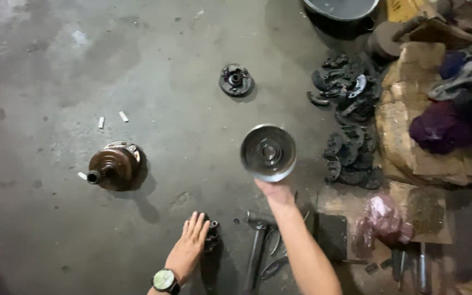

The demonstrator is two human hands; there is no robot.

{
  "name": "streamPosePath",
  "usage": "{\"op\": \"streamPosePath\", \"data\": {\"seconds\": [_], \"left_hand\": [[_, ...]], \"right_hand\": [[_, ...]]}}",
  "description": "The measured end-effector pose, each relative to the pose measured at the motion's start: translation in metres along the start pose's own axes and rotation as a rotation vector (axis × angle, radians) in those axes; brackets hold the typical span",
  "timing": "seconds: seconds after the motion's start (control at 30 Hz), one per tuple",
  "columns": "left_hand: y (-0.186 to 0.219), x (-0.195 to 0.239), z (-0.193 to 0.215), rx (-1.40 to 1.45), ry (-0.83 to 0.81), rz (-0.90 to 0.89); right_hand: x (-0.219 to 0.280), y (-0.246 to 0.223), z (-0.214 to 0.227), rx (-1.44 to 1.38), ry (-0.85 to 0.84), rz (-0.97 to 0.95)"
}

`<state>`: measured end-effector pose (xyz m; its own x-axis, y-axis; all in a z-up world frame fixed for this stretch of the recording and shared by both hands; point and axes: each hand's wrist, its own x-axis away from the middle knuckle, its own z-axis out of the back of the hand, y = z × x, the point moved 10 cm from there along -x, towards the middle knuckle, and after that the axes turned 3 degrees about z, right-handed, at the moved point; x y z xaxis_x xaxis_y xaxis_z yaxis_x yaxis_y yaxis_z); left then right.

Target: The person picks up used brake shoes from the workshop floor and arranges them in rows on the concrete. They then carry a stack of the shoes to a bench grinder and hold each shoe against the spinning grinding wheel, with sparks visible, working through the shoes one at a time.

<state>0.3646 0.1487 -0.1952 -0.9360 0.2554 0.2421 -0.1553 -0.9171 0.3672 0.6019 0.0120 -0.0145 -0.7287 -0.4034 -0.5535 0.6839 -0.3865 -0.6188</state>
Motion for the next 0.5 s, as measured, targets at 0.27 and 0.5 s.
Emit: {"op": "streamPosePath", "data": {"seconds": [0.27, 0.5], "left_hand": [[0.0, -0.001, 0.0, -0.002, -0.06, 0.011], [0.003, 0.0, 0.014, 0.009, -0.059, 0.005]], "right_hand": [[-0.005, 0.039, 0.004, -0.608, 0.133, -0.588], [0.001, 0.086, -0.056, -1.08, 0.195, -1.049]]}}
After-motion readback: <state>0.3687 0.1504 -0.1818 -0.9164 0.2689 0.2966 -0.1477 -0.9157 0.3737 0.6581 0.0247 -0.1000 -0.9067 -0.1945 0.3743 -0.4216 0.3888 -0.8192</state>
